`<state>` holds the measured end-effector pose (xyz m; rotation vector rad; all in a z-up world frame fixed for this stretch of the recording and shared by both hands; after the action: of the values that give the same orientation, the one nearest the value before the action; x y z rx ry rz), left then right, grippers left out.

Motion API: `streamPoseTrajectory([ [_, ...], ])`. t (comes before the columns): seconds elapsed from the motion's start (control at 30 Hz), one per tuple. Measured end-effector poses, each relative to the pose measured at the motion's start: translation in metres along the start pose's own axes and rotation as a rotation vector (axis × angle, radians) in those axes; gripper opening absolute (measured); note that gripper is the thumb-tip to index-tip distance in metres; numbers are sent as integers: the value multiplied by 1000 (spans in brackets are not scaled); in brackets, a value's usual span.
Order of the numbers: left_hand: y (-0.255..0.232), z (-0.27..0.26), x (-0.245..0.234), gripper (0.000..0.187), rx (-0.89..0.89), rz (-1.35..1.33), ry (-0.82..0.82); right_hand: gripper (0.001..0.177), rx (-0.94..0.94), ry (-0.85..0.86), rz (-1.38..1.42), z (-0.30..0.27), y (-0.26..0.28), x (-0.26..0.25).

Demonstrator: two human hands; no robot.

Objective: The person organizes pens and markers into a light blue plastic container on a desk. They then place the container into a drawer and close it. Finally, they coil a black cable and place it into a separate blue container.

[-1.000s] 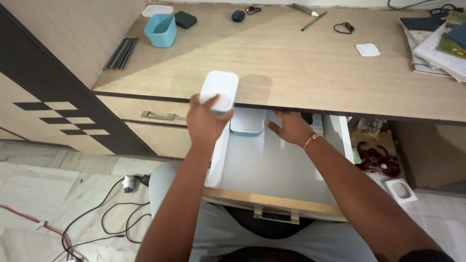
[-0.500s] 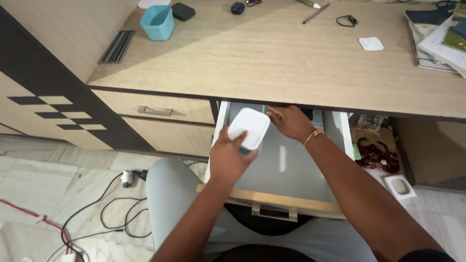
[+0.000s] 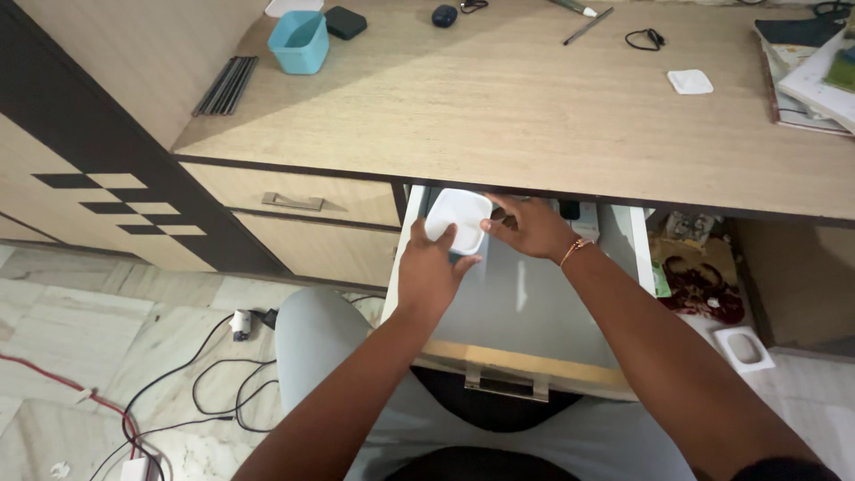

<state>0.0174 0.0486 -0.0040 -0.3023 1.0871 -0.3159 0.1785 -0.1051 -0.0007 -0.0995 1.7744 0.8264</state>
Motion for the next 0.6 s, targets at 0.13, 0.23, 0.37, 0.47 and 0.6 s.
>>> streamPoseTrajectory([
  [0.13, 3, 5, 7, 67, -3, -31, 4, 88, -62, -59, -6, 1, -1, 4],
  [0.23, 3, 12, 9, 67, -47, -37, 64, 98, 29, 1, -38, 3, -4, 3],
  [0.37, 3, 13, 8, 68, -99, -70, 135, 105, -35, -8, 2, 4, -12, 6],
  [0.47, 3, 11, 8, 65, -131, -71, 176, 107, -64, -2, 46, 5, -12, 9],
  [0.6, 2, 5, 9, 64, -79, -21, 121, 106, -70, 28, 169, -1, -5, 7],
])
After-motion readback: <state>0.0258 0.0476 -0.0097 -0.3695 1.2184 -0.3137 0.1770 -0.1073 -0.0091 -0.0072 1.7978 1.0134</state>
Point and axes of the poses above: each hand's wrist, its own z-axis towards the middle knuckle, its own x-axis out of the palm, y = z × x, the point moved 1 cm from there along z, towards the middle knuckle, and after that the axes turned 14 degrees about x, right-handed, at the moved point
